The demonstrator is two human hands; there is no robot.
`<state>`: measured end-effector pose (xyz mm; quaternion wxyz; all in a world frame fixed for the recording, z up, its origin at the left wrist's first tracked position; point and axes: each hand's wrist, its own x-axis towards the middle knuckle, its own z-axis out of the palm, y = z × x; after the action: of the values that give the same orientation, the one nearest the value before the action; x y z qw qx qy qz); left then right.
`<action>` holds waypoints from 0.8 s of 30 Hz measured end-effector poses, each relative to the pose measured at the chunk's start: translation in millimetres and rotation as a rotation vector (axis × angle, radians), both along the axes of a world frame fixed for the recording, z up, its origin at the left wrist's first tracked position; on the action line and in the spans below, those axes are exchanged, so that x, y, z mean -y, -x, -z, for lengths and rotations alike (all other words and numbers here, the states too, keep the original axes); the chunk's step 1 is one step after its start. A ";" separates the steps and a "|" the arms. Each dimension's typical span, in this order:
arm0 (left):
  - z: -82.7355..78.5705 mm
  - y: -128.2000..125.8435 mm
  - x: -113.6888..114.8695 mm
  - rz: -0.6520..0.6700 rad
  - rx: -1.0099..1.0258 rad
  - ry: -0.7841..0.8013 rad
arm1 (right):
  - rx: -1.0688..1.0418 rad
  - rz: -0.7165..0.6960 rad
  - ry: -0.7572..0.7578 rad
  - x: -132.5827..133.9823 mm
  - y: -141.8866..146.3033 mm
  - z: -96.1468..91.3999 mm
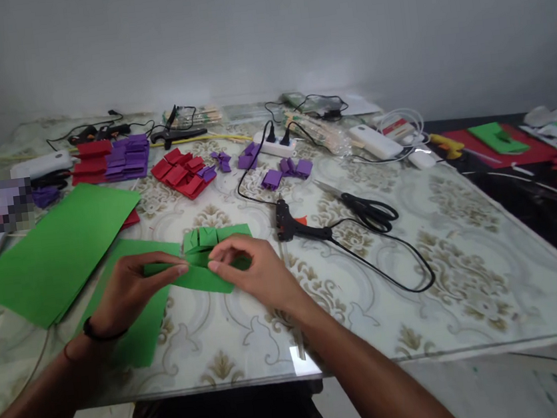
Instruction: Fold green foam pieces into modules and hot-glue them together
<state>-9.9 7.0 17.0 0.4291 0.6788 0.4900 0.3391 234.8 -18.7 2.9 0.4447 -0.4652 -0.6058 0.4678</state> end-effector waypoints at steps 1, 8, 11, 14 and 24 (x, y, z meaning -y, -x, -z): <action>1.2 -3.4 2.9 0.026 -0.008 0.006 | 0.025 -0.021 -0.015 1.8 3.9 -0.3; 11.4 -15.4 14.8 0.100 0.015 -0.026 | 0.068 -0.085 -0.079 9.0 12.3 -1.9; 12.5 -16.7 17.2 0.093 0.041 -0.052 | 0.089 -0.087 -0.126 10.4 13.4 -2.7; 11.6 -17.9 19.0 0.082 0.049 -0.079 | 0.105 -0.089 -0.161 11.3 14.5 -3.1; -3.4 -3.9 12.1 -0.026 0.060 -0.097 | 0.097 -0.078 -0.138 9.2 5.4 -7.2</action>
<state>-6.0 -5.1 20.3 0.4058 0.6820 0.4686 0.3880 229.5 -27.9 10.1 0.4273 -0.4318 -0.6750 0.4188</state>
